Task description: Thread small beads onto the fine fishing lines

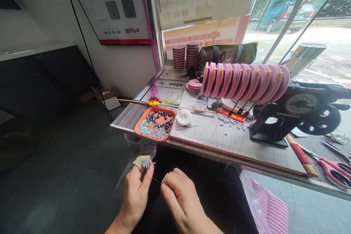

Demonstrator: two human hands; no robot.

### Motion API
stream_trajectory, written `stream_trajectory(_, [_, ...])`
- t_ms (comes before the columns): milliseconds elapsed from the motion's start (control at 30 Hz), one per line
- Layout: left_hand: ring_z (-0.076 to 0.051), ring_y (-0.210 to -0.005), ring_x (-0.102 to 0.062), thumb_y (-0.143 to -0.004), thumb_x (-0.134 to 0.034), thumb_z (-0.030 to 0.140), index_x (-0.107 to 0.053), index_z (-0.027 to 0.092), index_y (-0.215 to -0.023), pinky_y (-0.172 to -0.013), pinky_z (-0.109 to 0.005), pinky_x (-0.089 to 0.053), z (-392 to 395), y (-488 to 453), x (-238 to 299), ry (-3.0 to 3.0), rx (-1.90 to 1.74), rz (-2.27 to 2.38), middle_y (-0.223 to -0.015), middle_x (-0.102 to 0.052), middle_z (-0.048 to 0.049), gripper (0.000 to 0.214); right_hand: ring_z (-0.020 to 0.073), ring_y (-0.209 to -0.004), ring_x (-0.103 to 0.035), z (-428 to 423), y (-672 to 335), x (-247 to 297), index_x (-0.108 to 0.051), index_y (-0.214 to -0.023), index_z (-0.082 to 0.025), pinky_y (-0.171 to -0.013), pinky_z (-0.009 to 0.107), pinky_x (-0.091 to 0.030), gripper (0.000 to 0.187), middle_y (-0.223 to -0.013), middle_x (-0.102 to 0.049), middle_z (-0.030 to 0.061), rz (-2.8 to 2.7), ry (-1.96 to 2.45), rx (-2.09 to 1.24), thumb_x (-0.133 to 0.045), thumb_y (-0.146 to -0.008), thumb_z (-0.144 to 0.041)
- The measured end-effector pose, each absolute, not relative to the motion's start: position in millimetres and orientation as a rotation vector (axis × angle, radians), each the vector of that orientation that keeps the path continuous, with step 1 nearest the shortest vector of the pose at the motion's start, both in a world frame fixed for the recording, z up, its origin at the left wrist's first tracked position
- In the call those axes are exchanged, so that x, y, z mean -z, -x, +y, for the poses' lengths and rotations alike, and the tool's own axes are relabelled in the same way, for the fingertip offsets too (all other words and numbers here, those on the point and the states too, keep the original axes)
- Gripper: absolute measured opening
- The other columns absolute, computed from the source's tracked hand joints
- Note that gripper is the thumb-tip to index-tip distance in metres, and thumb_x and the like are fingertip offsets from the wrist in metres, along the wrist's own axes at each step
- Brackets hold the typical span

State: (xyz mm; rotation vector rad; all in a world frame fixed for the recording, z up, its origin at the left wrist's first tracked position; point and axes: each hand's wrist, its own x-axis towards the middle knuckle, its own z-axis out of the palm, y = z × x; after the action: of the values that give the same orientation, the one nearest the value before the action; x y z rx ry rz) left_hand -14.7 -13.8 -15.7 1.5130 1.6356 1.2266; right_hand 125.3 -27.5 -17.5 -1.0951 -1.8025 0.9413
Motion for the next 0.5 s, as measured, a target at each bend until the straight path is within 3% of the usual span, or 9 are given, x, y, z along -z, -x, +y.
stream_trajectory(167, [-0.019,-0.057,-0.058,-0.071,-0.064,0.02,-0.063,0.02,-0.07,-0.059,-0.027,-0.039,-14.8,15.5,17.1,-1.429,-1.292,1.608,-0.062,-0.065,-0.0035,0.001,0.0136,-0.059,-0.041,-26.9,-125.6,18.8,-0.036,-0.061,-0.02,-0.053,0.025,-0.033,0.033,-0.058,-0.042,-0.0008,-1.774,1.1,-0.933,-0.033,-0.093,-0.029])
stream_trajectory(500, [-0.02,-0.06,-0.062,-0.075,-0.058,0.019,-0.062,0.022,-0.073,-0.059,-0.027,-0.042,-15.1,16.4,16.4,-1.548,-1.284,1.58,-0.063,-0.066,-0.0029,0.005,0.0133,-0.057,-0.041,-27.3,-125.5,16.1,-0.037,-0.06,-0.019,-0.052,0.024,-0.033,0.035,-0.058,-0.042,-0.0008,-1.765,1.118,-0.922,-0.033,-0.092,-0.031])
